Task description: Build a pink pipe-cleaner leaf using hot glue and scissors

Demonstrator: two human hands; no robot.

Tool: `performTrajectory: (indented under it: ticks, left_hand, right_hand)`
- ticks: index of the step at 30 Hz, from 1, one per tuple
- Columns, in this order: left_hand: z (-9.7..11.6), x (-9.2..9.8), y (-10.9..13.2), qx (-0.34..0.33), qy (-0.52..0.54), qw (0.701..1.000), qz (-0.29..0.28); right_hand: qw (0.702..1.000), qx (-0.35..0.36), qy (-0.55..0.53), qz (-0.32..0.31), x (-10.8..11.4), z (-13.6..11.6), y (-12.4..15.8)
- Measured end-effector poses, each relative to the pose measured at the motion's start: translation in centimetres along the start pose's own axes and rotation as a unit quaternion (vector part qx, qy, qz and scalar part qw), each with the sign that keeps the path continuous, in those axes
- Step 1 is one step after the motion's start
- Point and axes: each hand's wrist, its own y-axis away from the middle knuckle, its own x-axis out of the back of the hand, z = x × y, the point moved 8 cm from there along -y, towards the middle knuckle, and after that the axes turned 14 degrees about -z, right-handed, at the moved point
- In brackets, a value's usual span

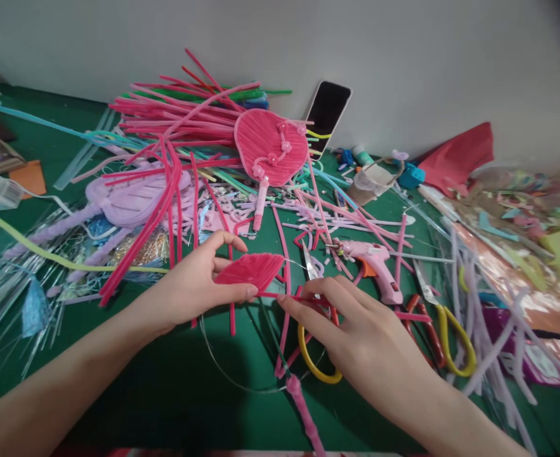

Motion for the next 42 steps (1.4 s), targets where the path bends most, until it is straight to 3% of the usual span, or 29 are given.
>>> performTrajectory:
  ticks: [6,15,26,35,42]
  left_hand:
    - [0.4,-0.3,0.0,-0.016,-0.060,0.998,-0.012]
    - [1.0,-0.8,0.3,-0.038,-0.038,0.998,-0.015]
    - [1.3,-0.8,0.4,-0.053,-0.071,0.996,-0.006]
    - [1.6,-0.7,0.6,-0.053,-0.067,0.996,0.000]
    - [1.6,-0.7,0.6,-0.055,-0.064,0.996,0.000]
  right_hand:
    - [1.000,0.016,0.001,-0.022,0.6,0.0,-0.2]
    - [0.996,0.066,0.031,-0.056,2.1,0.6,-1.7]
    - [0.991,0.125,0.017,-0.054,2.6,1.5,-3.8]
    - [0.990,0.132,-0.017,-0.054,1.5,2.6,-4.5]
    - [0.989,0.087,-0.107,-0.050,1.7,4.3,-4.8]
